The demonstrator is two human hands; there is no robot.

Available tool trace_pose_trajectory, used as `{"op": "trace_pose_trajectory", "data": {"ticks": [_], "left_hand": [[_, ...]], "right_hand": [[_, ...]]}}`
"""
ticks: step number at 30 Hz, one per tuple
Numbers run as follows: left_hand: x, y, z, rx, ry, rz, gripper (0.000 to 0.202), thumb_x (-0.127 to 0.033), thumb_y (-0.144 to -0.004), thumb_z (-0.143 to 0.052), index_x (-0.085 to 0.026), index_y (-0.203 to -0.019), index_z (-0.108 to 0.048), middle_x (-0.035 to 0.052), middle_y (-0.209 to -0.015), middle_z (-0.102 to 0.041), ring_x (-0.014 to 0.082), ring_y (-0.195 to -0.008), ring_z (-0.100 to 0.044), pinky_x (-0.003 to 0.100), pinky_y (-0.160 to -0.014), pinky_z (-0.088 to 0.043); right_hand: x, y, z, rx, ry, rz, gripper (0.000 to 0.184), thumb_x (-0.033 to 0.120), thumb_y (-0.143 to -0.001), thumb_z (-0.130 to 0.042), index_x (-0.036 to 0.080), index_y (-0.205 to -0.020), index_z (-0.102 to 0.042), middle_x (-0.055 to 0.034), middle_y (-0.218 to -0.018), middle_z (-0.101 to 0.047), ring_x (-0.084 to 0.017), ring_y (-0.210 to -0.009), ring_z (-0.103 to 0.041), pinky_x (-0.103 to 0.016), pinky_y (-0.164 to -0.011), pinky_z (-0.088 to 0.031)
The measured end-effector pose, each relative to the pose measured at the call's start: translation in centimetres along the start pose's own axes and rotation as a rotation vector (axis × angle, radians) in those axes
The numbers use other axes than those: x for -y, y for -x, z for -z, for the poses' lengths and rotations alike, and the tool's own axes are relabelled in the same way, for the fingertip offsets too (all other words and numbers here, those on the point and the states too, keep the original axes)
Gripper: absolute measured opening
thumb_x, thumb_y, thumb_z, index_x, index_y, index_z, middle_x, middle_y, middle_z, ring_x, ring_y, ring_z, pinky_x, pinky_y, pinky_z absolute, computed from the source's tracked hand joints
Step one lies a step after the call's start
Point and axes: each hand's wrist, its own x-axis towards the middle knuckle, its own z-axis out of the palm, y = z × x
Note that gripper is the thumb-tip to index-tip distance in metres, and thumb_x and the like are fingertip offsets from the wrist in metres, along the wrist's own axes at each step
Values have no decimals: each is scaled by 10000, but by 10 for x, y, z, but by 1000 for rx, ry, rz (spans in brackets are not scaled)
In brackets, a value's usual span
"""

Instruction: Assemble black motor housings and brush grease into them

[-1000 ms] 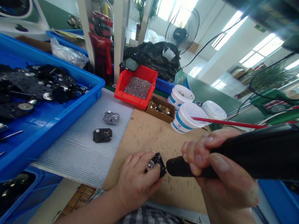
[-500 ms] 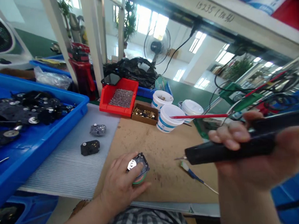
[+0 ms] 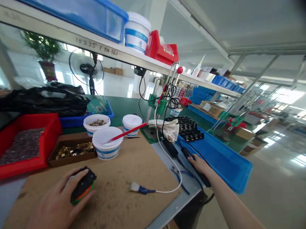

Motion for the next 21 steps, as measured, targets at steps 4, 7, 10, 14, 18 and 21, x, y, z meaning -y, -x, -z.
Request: {"op": "trace_pose_trajectory", "data": {"ticks": [4, 7, 10, 14, 18, 21], "left_hand": [[-8, -36, 5, 269, -163, 109, 636, -466, -887, -525, -71, -1369, -399, 257, -1340, -522, 408, -1172, -567, 539, -977, -472], [-16, -48, 17, 332, -250, 156, 773, -519, -870, -529, -56, -1448, -311, 275, -1357, -531, 421, -1165, -578, 542, -943, -476], [-27, -59, 27, 404, -283, 198, 695, -483, -882, -494, -67, -1429, -399, 253, -1266, -617, 433, -1122, -590, 561, -912, -458], [-36, -75, 36, 418, -258, 238, 584, -379, -839, -525, -128, -1365, -504, 199, -1214, -654, 417, -1119, -578, 550, -897, -454], [-43, -78, 70, 274, -53, 394, 682, -485, -828, -558, -190, -1419, -386, 147, -1279, -612, 343, -1145, -590, 482, -963, -465], [-54, -55, 103, 59, 536, 809, 777, -556, -712, -720, -285, -1376, -421, 78, -1224, -641, 316, -1143, -598, 391, -899, -522]], "right_hand": [[-15, -25, -26, -52, 183, 129, 265, 289, -935, -630, 162, -1166, -605, -91, -1246, -583, -254, -1119, -575, -483, -954, -488], [-12, -27, -39, -98, 265, 187, 314, 263, -935, -621, 174, -1232, -574, -104, -1295, -554, -284, -1181, -539, -542, -1006, -436], [4, 2, -55, -89, 298, 329, 344, 149, -931, -540, 115, -1273, -553, -163, -1301, -543, -308, -1238, -502, -535, -1068, -378], [43, 85, -88, 9, 264, 596, 377, 209, -950, -462, 113, -1299, -566, -174, -1322, -539, -298, -1255, -500, -439, -1095, -385], [83, 160, -131, 163, 273, 869, 401, 297, -869, -649, 234, -1262, -603, -87, -1173, -648, -269, -1054, -637, -388, -876, -561], [98, 173, -157, 162, 311, 962, 233, 105, -780, -700, 190, -997, -706, -76, -943, -698, -283, -867, -684, -405, -755, -595]]}}
